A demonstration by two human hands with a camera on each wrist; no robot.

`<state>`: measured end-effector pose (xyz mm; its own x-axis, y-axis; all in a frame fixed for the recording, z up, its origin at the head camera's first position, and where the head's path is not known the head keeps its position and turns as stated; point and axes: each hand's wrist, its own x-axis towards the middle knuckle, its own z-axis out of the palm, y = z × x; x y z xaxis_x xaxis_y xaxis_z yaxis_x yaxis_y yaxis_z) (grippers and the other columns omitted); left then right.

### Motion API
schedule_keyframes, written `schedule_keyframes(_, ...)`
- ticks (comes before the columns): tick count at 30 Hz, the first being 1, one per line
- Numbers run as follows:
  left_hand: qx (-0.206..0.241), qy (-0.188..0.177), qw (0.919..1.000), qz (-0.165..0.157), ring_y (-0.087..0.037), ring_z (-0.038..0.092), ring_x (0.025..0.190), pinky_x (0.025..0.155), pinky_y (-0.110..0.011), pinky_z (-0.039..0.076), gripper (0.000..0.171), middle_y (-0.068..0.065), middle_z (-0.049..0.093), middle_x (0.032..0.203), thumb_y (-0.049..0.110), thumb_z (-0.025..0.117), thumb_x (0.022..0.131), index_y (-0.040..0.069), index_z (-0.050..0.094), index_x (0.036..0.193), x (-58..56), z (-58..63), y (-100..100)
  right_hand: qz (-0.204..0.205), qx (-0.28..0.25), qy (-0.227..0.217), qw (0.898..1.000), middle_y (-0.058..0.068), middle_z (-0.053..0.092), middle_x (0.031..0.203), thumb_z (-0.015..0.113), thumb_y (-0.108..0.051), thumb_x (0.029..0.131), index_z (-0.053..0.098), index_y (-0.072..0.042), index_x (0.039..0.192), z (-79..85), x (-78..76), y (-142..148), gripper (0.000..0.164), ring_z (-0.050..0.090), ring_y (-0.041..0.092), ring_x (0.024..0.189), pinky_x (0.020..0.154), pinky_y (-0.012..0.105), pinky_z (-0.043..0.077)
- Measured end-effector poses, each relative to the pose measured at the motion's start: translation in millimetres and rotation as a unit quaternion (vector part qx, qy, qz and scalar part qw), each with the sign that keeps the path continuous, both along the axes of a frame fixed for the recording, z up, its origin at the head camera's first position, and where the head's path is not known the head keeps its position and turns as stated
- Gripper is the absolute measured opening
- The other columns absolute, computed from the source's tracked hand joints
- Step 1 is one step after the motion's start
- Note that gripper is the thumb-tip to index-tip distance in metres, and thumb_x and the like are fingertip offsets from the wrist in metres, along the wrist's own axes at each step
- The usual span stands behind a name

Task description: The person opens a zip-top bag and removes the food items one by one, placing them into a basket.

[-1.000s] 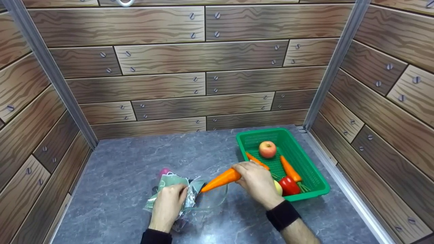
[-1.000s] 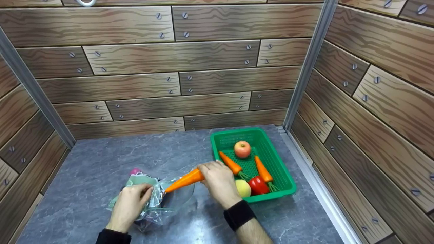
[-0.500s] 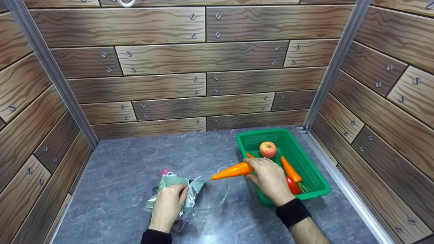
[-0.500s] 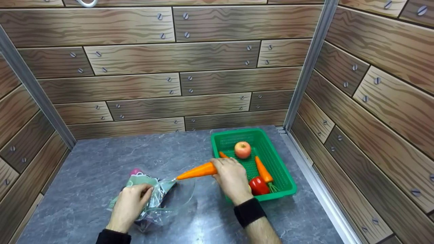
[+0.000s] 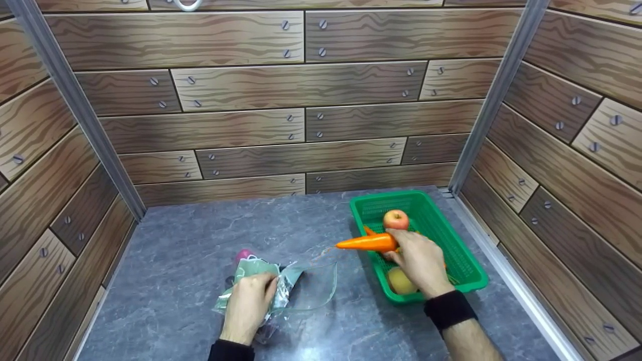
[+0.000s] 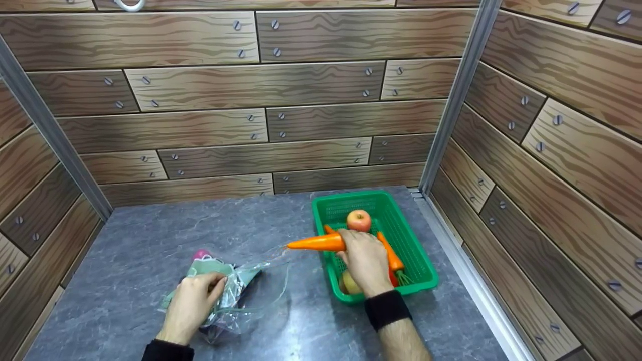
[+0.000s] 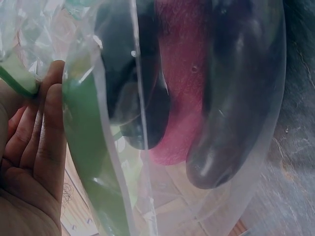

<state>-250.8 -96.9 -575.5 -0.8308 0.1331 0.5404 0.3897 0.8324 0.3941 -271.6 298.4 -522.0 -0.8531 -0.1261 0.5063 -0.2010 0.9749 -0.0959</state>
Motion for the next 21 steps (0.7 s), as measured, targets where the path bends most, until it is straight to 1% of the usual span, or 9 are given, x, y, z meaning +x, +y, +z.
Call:
schedule_keyframes(3,-0.001,-0.008,1.0000,0.002,-0.008,0.070,0.068,0.061,-0.030,0.056,0.014,0.009,0.075,0.076,0.024,0.078,0.096,0.022,0.076,0.082,0.2,0.7,0,-0.020,-0.006,-0.018,1.000,0.004,0.079,0.117,0.092,-0.034,0.082,0.067,-0.030,0.137,0.5,-0.5,8,0.061,0.074,0.031,0.089,0.067,0.051,0.059)
schedule_keyframes(6,-0.001,-0.015,0.9999,0.004,-0.005,0.066,0.065,0.058,-0.028,0.053,0.018,0.010,0.073,0.073,0.025,0.078,0.096,0.023,0.073,0.079,0.4,1.3,1,-0.038,-0.019,-0.027,0.999,0.006,0.079,0.117,0.090,-0.035,0.083,0.067,-0.029,0.139,0.8,-0.7,17,0.061,0.075,0.032,0.089,0.066,0.052,0.059)
schedule_keyframes(11,-0.002,-0.014,0.9999,0.004,-0.006,0.069,0.067,0.059,-0.029,0.054,0.017,0.010,0.074,0.074,0.026,0.078,0.096,0.023,0.074,0.080,0.5,1.3,1,-0.056,-0.038,-0.030,0.997,0.010,0.078,0.121,0.088,-0.035,0.086,0.067,-0.024,0.139,0.2,-1.3,29,0.058,0.075,0.035,0.091,0.066,0.052,0.059)
schedule_keyframes(14,-0.002,-0.015,0.9999,0.006,-0.006,0.067,0.066,0.058,-0.029,0.053,0.017,0.010,0.073,0.073,0.026,0.078,0.096,0.023,0.074,0.080,0.6,1.1,2,-0.068,-0.049,-0.037,0.996,0.011,0.078,0.123,0.087,-0.035,0.087,0.067,-0.023,0.139,-1.3,-2.3,34,0.057,0.076,0.036,0.093,0.067,0.054,0.059)
schedule_keyframes(18,-0.002,-0.014,0.9999,0.006,-0.005,0.066,0.065,0.058,-0.028,0.053,0.017,0.011,0.073,0.073,0.026,0.078,0.096,0.023,0.074,0.080,0.4,0.8,2,-0.084,-0.064,-0.047,0.993,0.014,0.076,0.127,0.086,-0.034,0.088,0.066,-0.019,0.140,-4.8,-3.8,41,0.058,0.075,0.039,0.096,0.070,0.058,0.059)
schedule_keyframes(21,-0.002,-0.013,0.9999,0.005,-0.005,0.067,0.065,0.059,-0.028,0.054,0.016,0.010,0.074,0.074,0.026,0.078,0.096,0.023,0.074,0.080,0.2,0.6,2,-0.095,-0.072,-0.054,0.991,0.016,0.076,0.128,0.087,-0.034,0.088,0.066,-0.016,0.140,-7.7,-4.6,46,0.059,0.075,0.040,0.098,0.071,0.058,0.059)
